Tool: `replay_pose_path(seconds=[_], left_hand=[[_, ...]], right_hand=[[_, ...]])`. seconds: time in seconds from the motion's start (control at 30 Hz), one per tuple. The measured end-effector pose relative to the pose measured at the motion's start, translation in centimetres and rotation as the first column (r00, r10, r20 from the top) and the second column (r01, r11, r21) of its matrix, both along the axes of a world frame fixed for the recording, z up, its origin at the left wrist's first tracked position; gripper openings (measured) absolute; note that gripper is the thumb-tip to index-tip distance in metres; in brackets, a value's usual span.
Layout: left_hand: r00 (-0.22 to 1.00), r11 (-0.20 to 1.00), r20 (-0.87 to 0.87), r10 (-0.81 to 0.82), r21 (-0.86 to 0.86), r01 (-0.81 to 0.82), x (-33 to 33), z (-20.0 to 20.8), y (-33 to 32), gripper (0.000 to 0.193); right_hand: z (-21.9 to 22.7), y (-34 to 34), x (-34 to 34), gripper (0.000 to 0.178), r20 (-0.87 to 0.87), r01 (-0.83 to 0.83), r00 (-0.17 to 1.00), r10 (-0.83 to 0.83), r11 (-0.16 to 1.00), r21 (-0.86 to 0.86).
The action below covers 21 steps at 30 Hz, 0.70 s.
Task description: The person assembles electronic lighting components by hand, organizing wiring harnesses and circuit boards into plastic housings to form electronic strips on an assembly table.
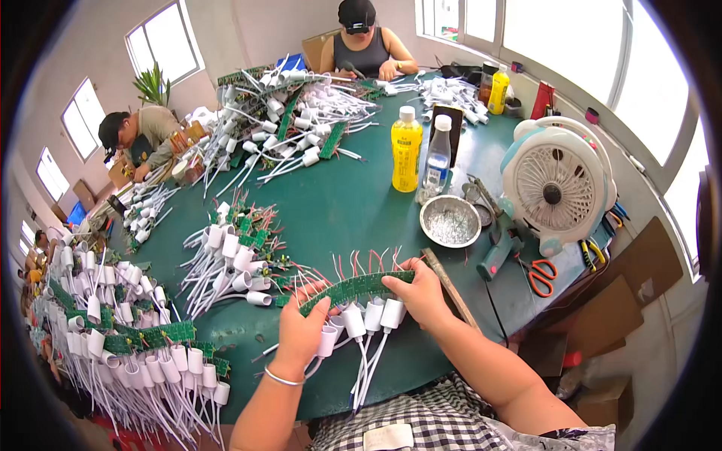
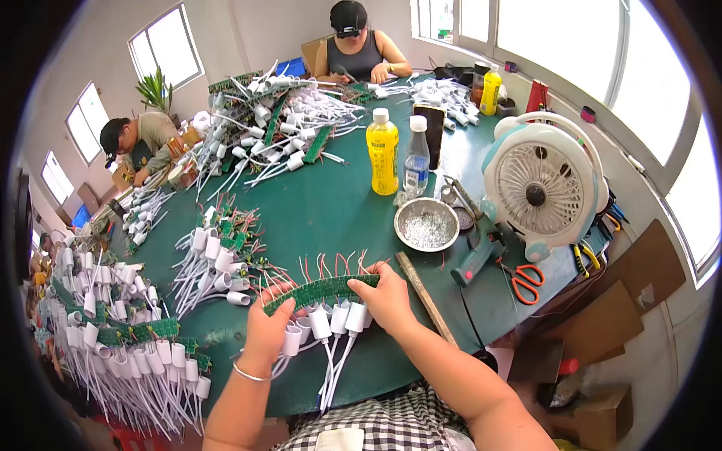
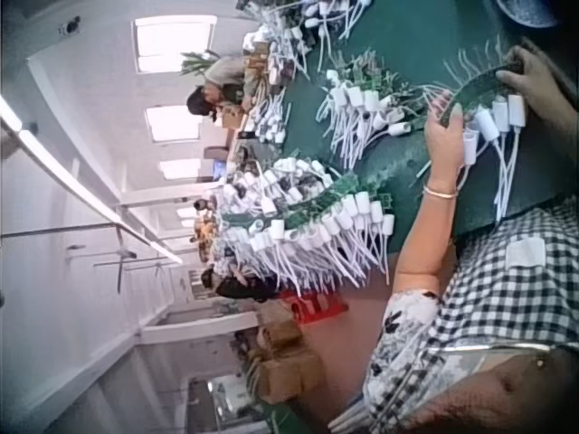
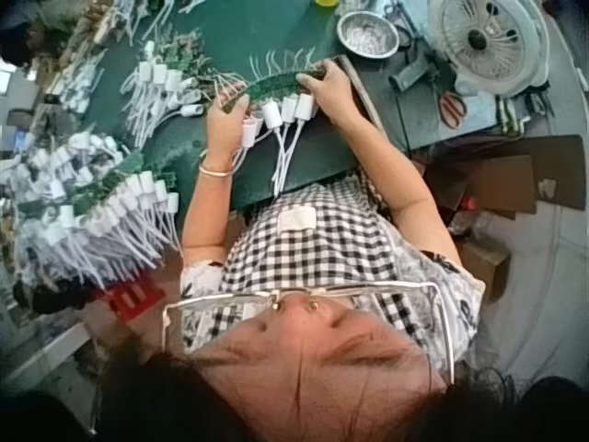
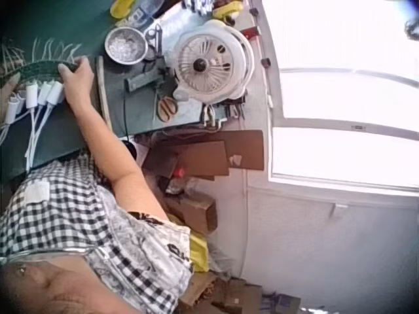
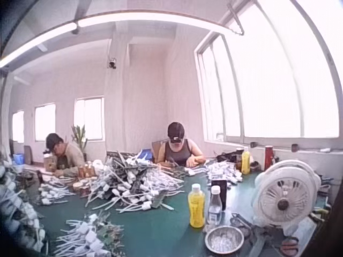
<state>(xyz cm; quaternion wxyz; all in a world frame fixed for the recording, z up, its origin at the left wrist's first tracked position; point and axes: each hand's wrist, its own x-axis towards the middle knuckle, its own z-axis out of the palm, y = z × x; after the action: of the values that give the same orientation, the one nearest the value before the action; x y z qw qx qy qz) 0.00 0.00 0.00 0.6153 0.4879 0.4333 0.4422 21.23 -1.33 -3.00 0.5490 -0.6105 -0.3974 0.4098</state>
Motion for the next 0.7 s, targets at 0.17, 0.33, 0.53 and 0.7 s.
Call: replay_pose_path(seconds=[0.17,0.33,0.53,0.7], left_hand=[[0.899,0.928,-0.427,0.099,0.367,0.072,1.3,1.0,-1.7,0.028],[0.995,0.992,0.095,-0.019,0.122,0.008,-2.2,3.2,-1.0,0.032],[0.947,0.973,0.246,-0.207,0.154,0.173,-3.0,6.5,-2.0,0.031],[0.956,0.985,0.262,-0.134,0.139,0.100,-2.9,5.9,-1.6,0.028]], right_hand=[[3.1,0.3,-2.2,0.036,0.249,-0.055,0.966,0.071,0.996,-0.072],[4.6,-0.7,-1.0,0.074,0.730,-0.113,0.679,-0.083,0.970,0.215],[9.6,-1.3,-3.6,0.054,0.162,-0.739,0.670,0.725,0.671,0.057],[8.0,-1.0,-3.5,0.046,-0.020,-0.767,0.626,0.780,0.620,0.164]])
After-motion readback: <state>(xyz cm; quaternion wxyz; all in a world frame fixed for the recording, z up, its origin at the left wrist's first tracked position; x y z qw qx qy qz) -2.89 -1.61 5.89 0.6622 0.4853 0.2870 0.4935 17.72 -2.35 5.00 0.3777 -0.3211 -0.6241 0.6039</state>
